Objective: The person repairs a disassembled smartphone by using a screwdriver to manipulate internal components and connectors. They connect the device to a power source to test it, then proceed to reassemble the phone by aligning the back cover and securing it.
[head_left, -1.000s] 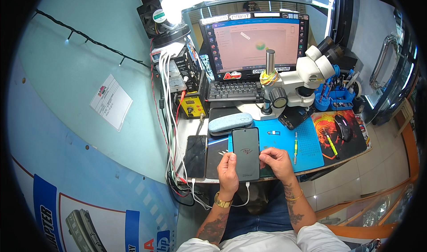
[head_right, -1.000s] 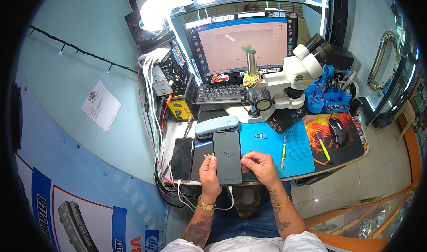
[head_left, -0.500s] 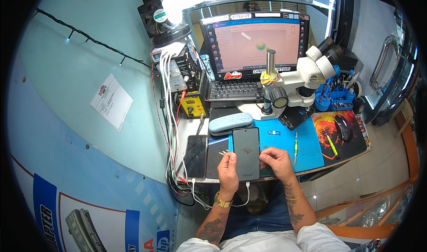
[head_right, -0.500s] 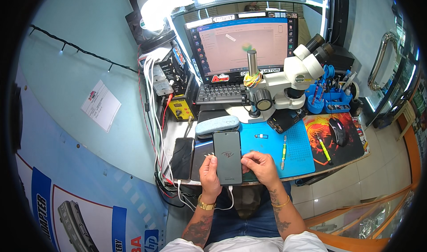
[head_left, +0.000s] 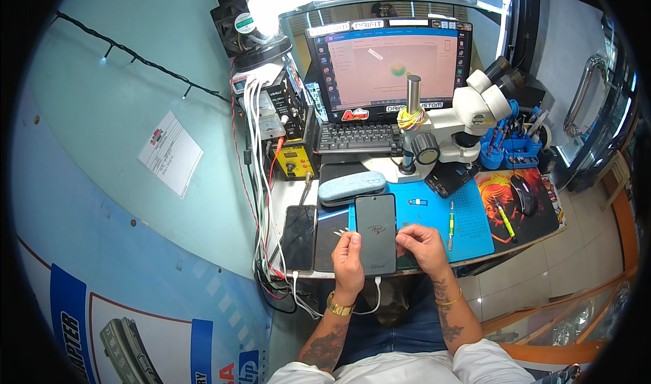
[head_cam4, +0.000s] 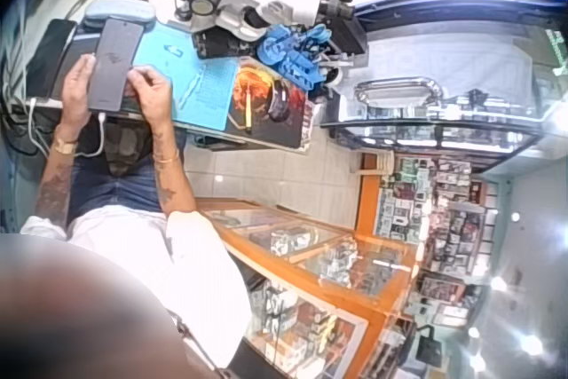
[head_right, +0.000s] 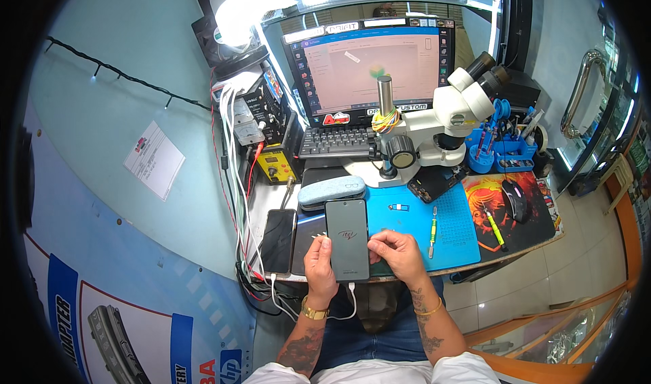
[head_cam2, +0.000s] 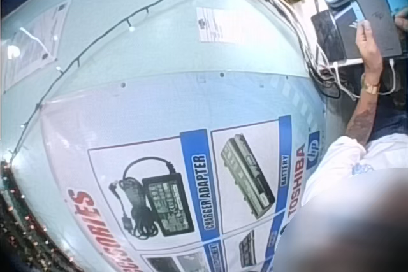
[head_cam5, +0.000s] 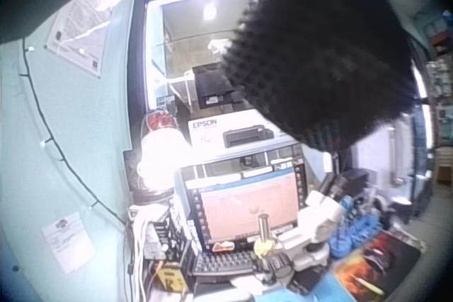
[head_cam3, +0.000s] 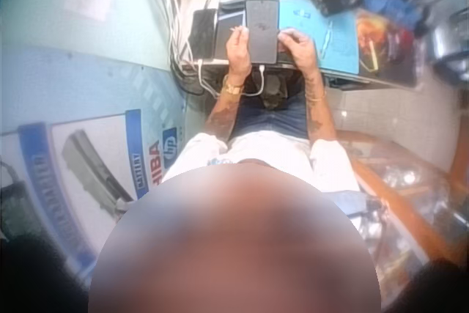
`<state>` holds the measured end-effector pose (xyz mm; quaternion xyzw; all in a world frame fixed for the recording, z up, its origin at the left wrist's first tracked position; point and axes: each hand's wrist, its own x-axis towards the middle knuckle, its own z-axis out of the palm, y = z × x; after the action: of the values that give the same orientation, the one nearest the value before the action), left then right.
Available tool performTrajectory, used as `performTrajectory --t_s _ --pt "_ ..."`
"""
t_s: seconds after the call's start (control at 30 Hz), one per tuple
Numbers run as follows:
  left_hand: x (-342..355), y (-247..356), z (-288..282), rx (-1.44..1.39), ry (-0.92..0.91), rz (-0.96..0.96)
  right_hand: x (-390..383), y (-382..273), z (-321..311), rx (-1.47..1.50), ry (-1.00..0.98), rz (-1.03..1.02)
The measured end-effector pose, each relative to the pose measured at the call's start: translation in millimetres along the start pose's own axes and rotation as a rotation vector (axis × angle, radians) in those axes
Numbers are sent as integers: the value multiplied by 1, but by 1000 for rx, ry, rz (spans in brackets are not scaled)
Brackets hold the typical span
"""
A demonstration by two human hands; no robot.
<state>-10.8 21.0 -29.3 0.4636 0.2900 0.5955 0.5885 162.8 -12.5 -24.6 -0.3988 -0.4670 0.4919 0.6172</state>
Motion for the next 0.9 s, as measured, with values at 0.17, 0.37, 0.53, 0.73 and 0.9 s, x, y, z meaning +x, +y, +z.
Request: performTrajectory --t_s 0.17,0.37,0.53,0.73,0.9 --pt "0 -12 -8 13 23 32 -1 -1 8 -2 37 1" --pt "5 -11 5 -37 87 -32 -61 -90 77 224 228 -646" --pt "5 -4 -3 -53 111 -26 -98 -163 112 738 -299 -892" --pt "6 -7 6 -72 78 -13 -92 -161 88 644 -524 -1000" --pt "4 -8 -1 -49 77 -14 -110 -166 91 566 -264 -1075"
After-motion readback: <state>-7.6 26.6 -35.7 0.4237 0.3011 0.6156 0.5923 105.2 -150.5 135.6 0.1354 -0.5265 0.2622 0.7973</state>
